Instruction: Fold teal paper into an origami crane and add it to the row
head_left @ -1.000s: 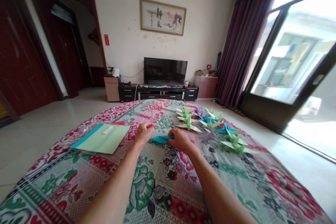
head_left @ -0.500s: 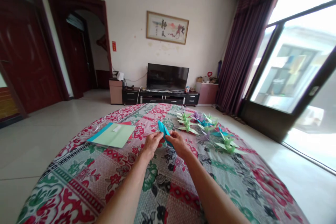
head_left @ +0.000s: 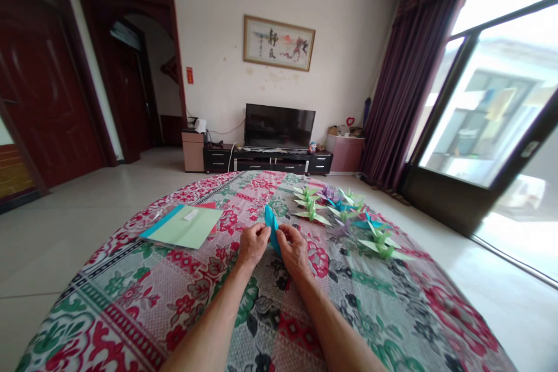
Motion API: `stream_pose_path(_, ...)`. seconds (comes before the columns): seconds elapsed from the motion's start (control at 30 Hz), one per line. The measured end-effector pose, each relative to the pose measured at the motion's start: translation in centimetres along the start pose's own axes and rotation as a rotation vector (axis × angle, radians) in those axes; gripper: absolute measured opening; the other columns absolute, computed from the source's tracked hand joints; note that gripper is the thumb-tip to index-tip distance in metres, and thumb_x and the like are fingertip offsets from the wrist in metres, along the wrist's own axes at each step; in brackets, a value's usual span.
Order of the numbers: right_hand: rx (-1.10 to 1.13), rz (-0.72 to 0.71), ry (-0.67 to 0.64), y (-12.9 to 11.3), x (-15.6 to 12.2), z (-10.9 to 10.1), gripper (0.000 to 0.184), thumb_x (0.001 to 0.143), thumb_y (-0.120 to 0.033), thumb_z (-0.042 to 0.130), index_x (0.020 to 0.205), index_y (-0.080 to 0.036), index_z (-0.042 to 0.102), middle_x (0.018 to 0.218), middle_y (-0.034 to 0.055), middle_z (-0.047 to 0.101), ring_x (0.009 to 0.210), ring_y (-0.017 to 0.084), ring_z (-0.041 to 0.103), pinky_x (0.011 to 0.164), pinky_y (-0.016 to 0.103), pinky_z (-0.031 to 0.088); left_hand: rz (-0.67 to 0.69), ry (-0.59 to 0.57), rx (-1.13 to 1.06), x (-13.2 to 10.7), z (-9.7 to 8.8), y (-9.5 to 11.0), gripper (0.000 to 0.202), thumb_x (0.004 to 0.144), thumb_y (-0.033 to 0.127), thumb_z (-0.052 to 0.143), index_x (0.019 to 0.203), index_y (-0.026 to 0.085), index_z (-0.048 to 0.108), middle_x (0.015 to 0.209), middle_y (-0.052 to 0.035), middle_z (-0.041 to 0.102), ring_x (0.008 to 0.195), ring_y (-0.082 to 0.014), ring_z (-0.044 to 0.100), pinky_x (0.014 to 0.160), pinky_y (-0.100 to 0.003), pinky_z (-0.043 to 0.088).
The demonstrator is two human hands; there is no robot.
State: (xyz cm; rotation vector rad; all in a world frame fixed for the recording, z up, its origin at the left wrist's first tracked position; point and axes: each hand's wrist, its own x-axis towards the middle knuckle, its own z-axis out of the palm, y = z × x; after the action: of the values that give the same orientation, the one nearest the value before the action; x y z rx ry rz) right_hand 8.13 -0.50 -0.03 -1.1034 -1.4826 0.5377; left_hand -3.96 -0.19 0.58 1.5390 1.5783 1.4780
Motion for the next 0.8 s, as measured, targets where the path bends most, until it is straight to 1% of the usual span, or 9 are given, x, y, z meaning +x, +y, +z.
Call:
stream_pose_path(0.07,-0.051,-0.049,0.03,0.25,0.15,0.12,0.021,0.074,-0.032,0.054,0.084,-0.017,0.065,0.077,0.0044,0.066,0.07,0.016,0.06,0.067,0.027,0.048,0.019,0.012,0.029,-0.05,0.11,-0.12,0.027,0.073,0.037,0.047,0.058,0.017,0.058,0.051,0.0002,0.058,0.052,-0.0119,0.051,0.054,-0.02,0.037)
stream_pose_path(0.13,-0.103,-0.079,0.054,0.35,0.24,0.19,0.018,0.073,-0.029,0.054,0.081,-0.018,0.066,0.074,0.0037,0.064,0.067,0.016,0.058,0.066,0.027,0.047,0.025,0.023,0.058,-0.11,0.23,-0.24,0.028,0.074,0.037,0.046,0.058,0.017,0.058,0.051,0.0004,0.058,0.052,-0.0118,0.051,0.054,-0.021,0.037)
stream_pose_path(0.3,-0.229,-0.061,0.06,0.37,0.21,0.3,0.018,0.074,-0.029,0.055,0.081,-0.018,0.068,0.07,0.0029,0.06,0.061,0.014,0.055,0.062,0.026,0.044,0.027,0.04,0.088,-0.3,0.44,-0.28,0.029,0.074,0.035,0.045,0.059,0.017,0.06,0.051,-0.0005,0.059,0.052,-0.0126,0.053,0.055,-0.021,0.037)
stream_pose_path(0.63,-0.286,-0.202,0.066,0.29,0.2,0.36,0.011,0.077,-0.023,0.054,0.079,-0.019,0.064,0.074,0.0029,0.058,0.066,0.014,0.054,0.064,0.026,0.043,-0.009,0.058,0.058,-0.34,0.55,-0.09,0.027,0.074,0.034,0.045,0.061,0.017,0.062,0.053,-0.002,0.061,0.053,-0.014,0.055,0.055,-0.022,0.039)
stream_pose_path(0.7,-0.291,-0.205,0.064,0.24,0.2,0.36,0.012,0.077,-0.023,0.053,0.08,-0.019,0.064,0.074,0.0028,0.058,0.066,0.014,0.054,0.064,0.026,0.043,-0.01,0.055,0.06,-0.34,0.58,-0.09,0.027,0.075,0.033,0.046,0.061,0.017,0.061,0.052,-0.0016,0.061,0.053,-0.0135,0.055,0.055,-0.021,0.039)
stream_pose_path(0.8,-0.291,-0.188,0.051,0.25,0.2,0.41,0.015,0.078,-0.022,0.052,0.086,-0.018,0.063,0.072,0.0021,0.058,0.065,0.014,0.055,0.064,0.025,0.043,-0.002,0.042,0.061,-0.38,0.69,-0.21,0.027,0.075,0.034,0.046,0.061,0.017,0.061,0.054,-0.0015,0.061,0.053,-0.0128,0.055,0.054,-0.021,0.038)
